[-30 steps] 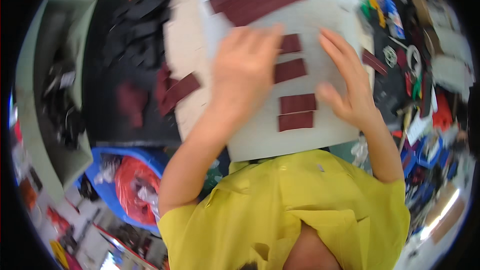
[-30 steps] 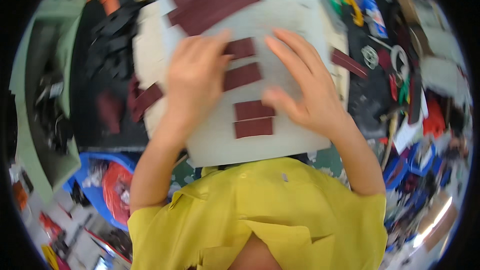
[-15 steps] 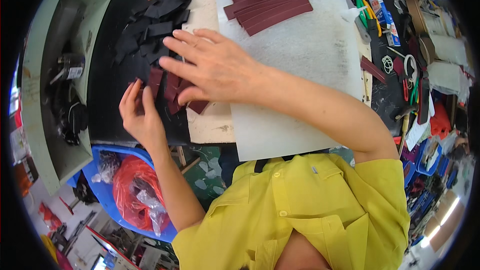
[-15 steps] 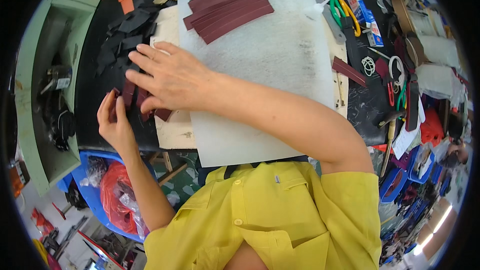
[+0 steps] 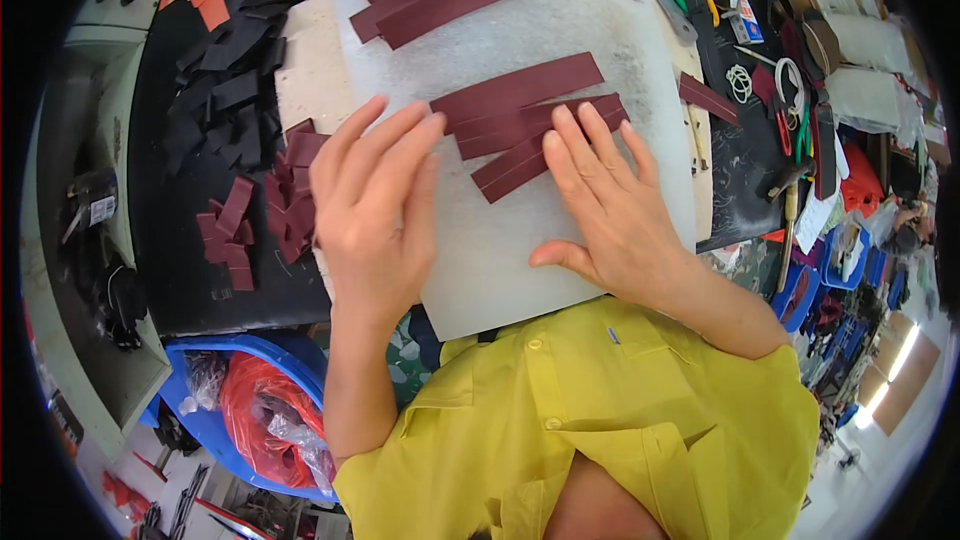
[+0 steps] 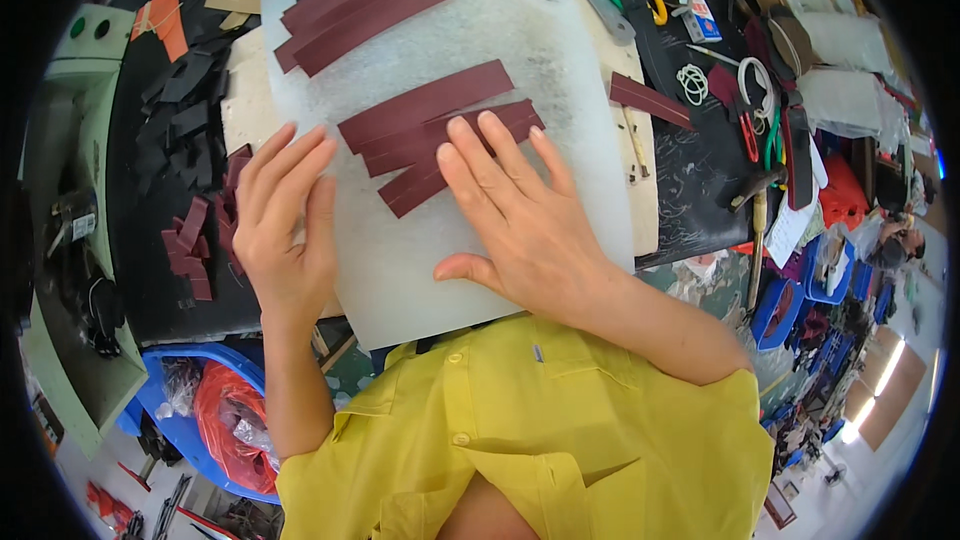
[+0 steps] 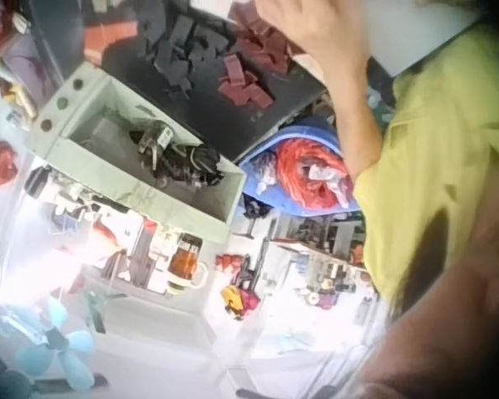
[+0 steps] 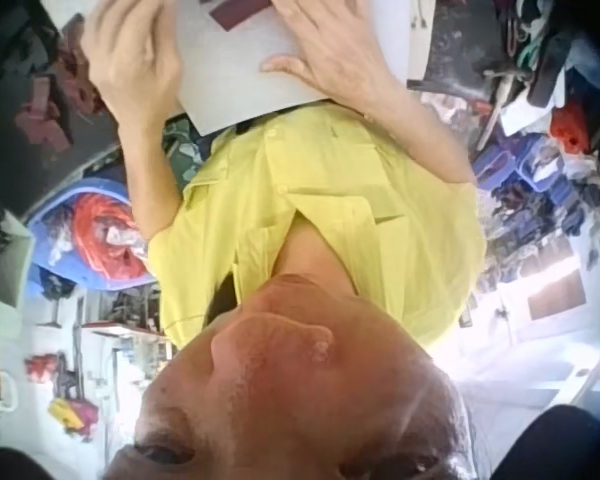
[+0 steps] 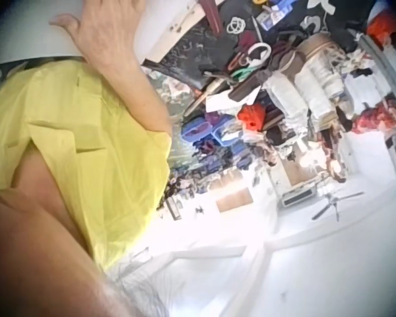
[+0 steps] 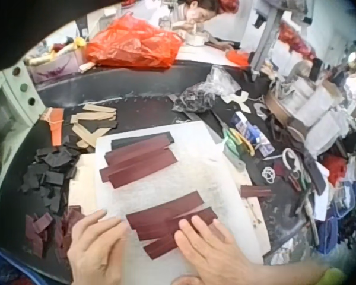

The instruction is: The person applies glue from a tube onto maroon leather strips laid out on a white surface. They then pick up smaller maroon leather pieces and press them onto the glued areas, folding and aligning them to create a series of small, uniform leather components.

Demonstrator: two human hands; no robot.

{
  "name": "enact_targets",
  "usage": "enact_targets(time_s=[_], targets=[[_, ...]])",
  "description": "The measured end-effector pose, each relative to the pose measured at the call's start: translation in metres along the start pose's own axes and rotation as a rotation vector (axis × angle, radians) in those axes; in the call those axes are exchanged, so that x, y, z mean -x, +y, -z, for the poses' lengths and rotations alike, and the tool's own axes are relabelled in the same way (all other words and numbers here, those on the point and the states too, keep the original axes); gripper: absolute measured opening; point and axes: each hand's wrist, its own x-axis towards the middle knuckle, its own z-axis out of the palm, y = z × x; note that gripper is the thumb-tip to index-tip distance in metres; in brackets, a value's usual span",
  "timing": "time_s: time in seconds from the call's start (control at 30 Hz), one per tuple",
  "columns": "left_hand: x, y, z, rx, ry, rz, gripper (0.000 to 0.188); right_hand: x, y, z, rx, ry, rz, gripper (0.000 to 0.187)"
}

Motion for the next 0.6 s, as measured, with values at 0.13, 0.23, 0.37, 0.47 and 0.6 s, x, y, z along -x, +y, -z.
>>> enact_targets(time_s=[0.13,0.23,0.37,0.47,0.6], targets=[[-0.018,0.009,-0.012,-0.105,-0.255,-0.176,0.036,0.027,0.000,0.006,0.053,-0.098,0.001,0.085],[-0.014,0.010,-0.017,-0.180,-0.425,-0.202,0.050,0.039,-0.003,0.011,0.052,-0.084,0.006,0.075],[0.008,0.034,-0.015,-0.320,-0.395,-0.131,0.058,0.033,0.011,0.024,0.012,0.019,0.058,0.057],[0.024,0.044,-0.018,-0.432,-0.335,-0.113,0.066,0.002,0.031,0.026,0.018,0.160,0.113,0.044],[0.031,0.054,-0.015,-0.527,-0.331,-0.156,0.070,-0.050,0.044,0.010,-0.012,0.265,0.200,0.033]])
